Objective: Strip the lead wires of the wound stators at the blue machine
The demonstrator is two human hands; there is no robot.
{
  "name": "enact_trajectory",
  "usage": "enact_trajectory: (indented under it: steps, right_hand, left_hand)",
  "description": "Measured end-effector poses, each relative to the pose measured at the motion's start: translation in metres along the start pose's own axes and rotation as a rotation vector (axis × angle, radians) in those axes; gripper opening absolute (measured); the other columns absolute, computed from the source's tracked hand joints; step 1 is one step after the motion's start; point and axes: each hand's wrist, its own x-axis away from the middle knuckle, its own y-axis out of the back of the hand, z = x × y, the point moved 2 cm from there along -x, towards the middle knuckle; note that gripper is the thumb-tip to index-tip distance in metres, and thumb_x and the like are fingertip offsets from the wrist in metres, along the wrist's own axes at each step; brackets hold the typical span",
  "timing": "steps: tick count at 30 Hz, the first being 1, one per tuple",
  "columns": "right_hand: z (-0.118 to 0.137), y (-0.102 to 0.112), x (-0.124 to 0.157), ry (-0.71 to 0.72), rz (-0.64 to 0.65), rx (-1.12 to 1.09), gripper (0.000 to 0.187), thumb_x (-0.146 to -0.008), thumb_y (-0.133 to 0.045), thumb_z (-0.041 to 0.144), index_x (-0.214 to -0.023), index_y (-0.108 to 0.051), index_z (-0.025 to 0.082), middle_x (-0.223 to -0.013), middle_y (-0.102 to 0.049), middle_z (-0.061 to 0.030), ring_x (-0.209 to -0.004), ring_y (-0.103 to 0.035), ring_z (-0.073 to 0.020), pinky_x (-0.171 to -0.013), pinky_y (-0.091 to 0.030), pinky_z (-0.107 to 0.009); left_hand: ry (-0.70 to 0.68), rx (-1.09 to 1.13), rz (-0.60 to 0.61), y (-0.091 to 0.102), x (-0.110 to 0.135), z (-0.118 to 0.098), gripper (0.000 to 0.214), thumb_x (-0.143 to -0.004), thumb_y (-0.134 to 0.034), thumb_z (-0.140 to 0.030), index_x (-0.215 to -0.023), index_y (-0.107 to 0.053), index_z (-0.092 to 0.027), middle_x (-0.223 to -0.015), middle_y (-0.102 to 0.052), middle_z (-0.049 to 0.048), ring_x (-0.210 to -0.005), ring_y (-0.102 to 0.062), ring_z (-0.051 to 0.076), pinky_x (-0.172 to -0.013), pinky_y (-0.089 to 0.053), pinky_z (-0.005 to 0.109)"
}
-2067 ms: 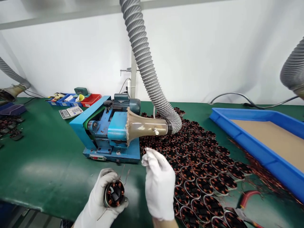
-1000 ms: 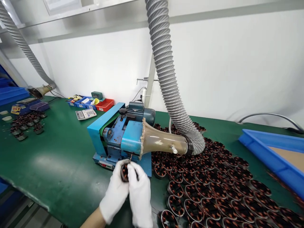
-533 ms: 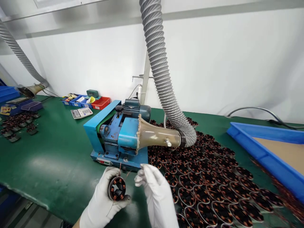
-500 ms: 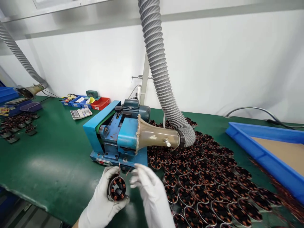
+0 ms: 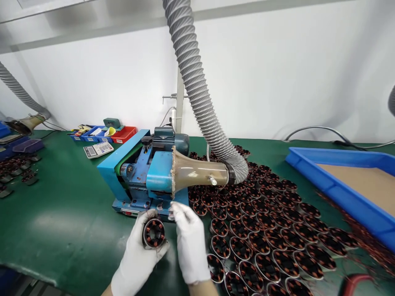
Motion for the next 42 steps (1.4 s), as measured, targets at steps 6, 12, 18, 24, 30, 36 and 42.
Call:
enact_trajectory:
  steps: [6, 12, 18, 24, 30, 36, 42]
  right_hand:
    - [-0.023, -0.011, 0.003, 0.095, 0.101, 0.357, 0.027, -0.07, -0.069, 0.038, -0.088, -0.072, 0.018, -0.093, -0.074, -0.0101, -0.088, -0.067, -0.0265, -0.083, -0.053, -0.04]
    - [-0.028, -0.009, -0.018, 0.171, 0.089, 0.511, 0.023, -0.076, -0.06, 0.037, -0.085, -0.071, 0.019, -0.093, -0.073, -0.0106, -0.088, -0.066, -0.0264, -0.086, -0.05, -0.042]
    - [-0.037, -0.007, -0.01, 0.169, 0.08, 0.519, 0.024, -0.077, -0.059, 0.037, -0.088, -0.07, 0.018, -0.093, -0.073, -0.0106, -0.087, -0.066, -0.0259, -0.083, -0.052, -0.04]
    - [-0.024, -0.019, -0.012, 0.225, 0.044, 0.565, 0.026, -0.079, -0.053, 0.036, -0.087, -0.071, 0.018, -0.093, -0.072, -0.011, -0.087, -0.066, -0.0261, -0.084, -0.051, -0.041]
    - [-0.02, -0.02, -0.015, 0.257, 0.047, 0.566, 0.024, -0.079, -0.055, 0.035, -0.083, -0.071, 0.018, -0.09, -0.072, -0.0108, -0.085, -0.066, -0.0262, -0.082, -0.05, -0.041]
    - [-0.023, -0.017, -0.017, 0.225, 0.043, 0.549, 0.023, -0.08, -0.055, 0.035, -0.084, -0.07, 0.018, -0.091, -0.072, -0.0102, -0.086, -0.066, -0.0258, -0.084, -0.05, -0.041]
    - [-0.021, -0.01, 0.0, 0.275, 0.033, 0.549, 0.018, -0.077, -0.058, 0.032, -0.079, -0.072, 0.02, -0.084, -0.073, -0.009, -0.079, -0.067, -0.0249, -0.075, -0.054, -0.037]
  left_hand:
    - [0.191, 0.209, -0.161, -0.026, -0.026, 0.015, 0.041, -0.064, -0.063, -0.011, -0.103, -0.059, -0.018, -0.107, -0.068, 0.0111, -0.098, -0.064, 0.024, -0.09, -0.049, 0.036]
    - [0.183, 0.303, -0.166, -0.039, -0.04, 0.017, 0.039, -0.059, -0.066, -0.01, -0.097, -0.06, -0.018, -0.099, -0.072, 0.0083, -0.091, -0.067, 0.02, -0.083, -0.052, 0.029]
    - [0.217, 0.29, -0.19, -0.033, -0.031, 0.025, 0.043, -0.057, -0.069, -0.009, -0.098, -0.062, -0.017, -0.101, -0.071, 0.0096, -0.092, -0.067, 0.022, -0.083, -0.051, 0.03]
    - [0.182, 0.321, -0.172, -0.032, -0.041, 0.015, 0.042, -0.058, -0.07, -0.011, -0.099, -0.06, -0.018, -0.101, -0.071, 0.0079, -0.093, -0.067, 0.021, -0.083, -0.051, 0.029]
    - [0.153, 0.345, -0.156, -0.034, -0.045, 0.006, 0.04, -0.059, -0.068, -0.012, -0.097, -0.058, -0.017, -0.099, -0.071, 0.0084, -0.089, -0.067, 0.02, -0.082, -0.051, 0.029]
    - [0.134, 0.321, -0.139, -0.034, -0.047, 0.001, 0.037, -0.061, -0.069, -0.01, -0.096, -0.059, -0.017, -0.099, -0.069, 0.0079, -0.091, -0.066, 0.019, -0.084, -0.05, 0.029]
    - [0.169, 0.267, -0.107, -0.027, -0.029, 0.009, 0.037, -0.062, -0.067, -0.01, -0.098, -0.059, -0.018, -0.099, -0.069, 0.0087, -0.092, -0.065, 0.021, -0.085, -0.05, 0.032]
